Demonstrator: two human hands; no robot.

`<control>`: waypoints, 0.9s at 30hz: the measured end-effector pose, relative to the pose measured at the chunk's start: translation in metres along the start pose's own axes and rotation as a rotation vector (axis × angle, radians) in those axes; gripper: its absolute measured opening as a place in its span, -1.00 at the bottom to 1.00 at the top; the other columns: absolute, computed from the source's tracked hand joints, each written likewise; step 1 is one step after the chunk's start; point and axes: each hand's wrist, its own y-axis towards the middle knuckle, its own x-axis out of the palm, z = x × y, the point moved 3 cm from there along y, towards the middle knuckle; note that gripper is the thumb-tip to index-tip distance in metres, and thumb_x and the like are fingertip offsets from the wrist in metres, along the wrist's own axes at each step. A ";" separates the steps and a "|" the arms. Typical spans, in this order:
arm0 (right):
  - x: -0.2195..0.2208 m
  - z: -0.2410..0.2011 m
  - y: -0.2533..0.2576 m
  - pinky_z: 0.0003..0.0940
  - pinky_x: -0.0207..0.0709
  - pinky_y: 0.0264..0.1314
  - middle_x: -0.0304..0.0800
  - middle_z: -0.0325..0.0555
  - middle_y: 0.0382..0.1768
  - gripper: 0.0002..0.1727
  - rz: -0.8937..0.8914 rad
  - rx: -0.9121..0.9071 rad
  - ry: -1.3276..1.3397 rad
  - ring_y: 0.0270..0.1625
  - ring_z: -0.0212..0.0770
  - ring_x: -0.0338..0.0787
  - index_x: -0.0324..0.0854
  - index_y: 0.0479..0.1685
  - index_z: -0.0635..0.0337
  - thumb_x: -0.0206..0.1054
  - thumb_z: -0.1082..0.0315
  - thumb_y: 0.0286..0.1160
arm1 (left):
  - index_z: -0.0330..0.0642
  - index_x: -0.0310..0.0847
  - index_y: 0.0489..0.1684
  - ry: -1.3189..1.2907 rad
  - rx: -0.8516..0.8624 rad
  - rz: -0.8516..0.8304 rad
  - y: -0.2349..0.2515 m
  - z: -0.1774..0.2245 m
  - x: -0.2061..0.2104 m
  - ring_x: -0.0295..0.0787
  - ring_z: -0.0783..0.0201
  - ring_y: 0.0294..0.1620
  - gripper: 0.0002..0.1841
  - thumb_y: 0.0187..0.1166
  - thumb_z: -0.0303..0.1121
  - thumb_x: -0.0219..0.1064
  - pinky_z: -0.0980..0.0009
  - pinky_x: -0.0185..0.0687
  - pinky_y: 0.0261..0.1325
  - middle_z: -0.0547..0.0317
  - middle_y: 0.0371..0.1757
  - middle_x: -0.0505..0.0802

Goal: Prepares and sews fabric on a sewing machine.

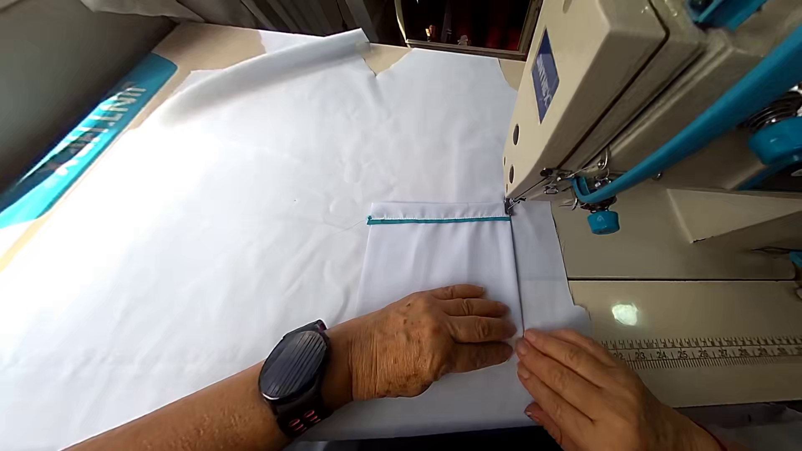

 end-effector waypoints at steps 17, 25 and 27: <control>-0.006 0.007 0.002 -0.37 0.47 0.53 0.93 -0.02 0.13 -0.75 -0.069 -0.020 0.104 0.35 -0.12 0.80 0.81 0.01 0.23 0.19 0.43 0.70 | 0.05 0.71 0.36 -0.009 -0.056 -0.024 -0.001 -0.022 -0.007 0.56 0.19 0.63 -0.56 0.78 -0.50 -0.05 -0.22 0.18 0.74 0.27 0.44 0.79; 0.004 0.034 0.014 -0.36 0.50 0.52 0.93 -0.03 0.13 -0.73 0.019 -0.033 0.124 0.35 -0.12 0.80 0.80 -0.01 0.20 0.14 0.41 0.71 | 0.06 0.75 0.34 0.021 -0.060 -0.045 0.002 -0.046 -0.016 0.56 0.22 0.63 -0.53 0.64 -0.55 0.02 -0.17 0.15 0.79 0.28 0.43 0.80; 0.004 0.043 0.020 -0.34 0.49 0.52 0.92 -0.04 0.16 -0.71 0.010 -0.037 0.108 0.37 -0.12 0.79 0.80 0.02 0.20 0.11 0.39 0.72 | 0.08 0.76 0.34 0.054 -0.061 -0.054 0.005 -0.055 -0.020 0.55 0.22 0.63 -0.51 0.59 -0.55 0.05 -0.14 0.16 0.78 0.29 0.43 0.80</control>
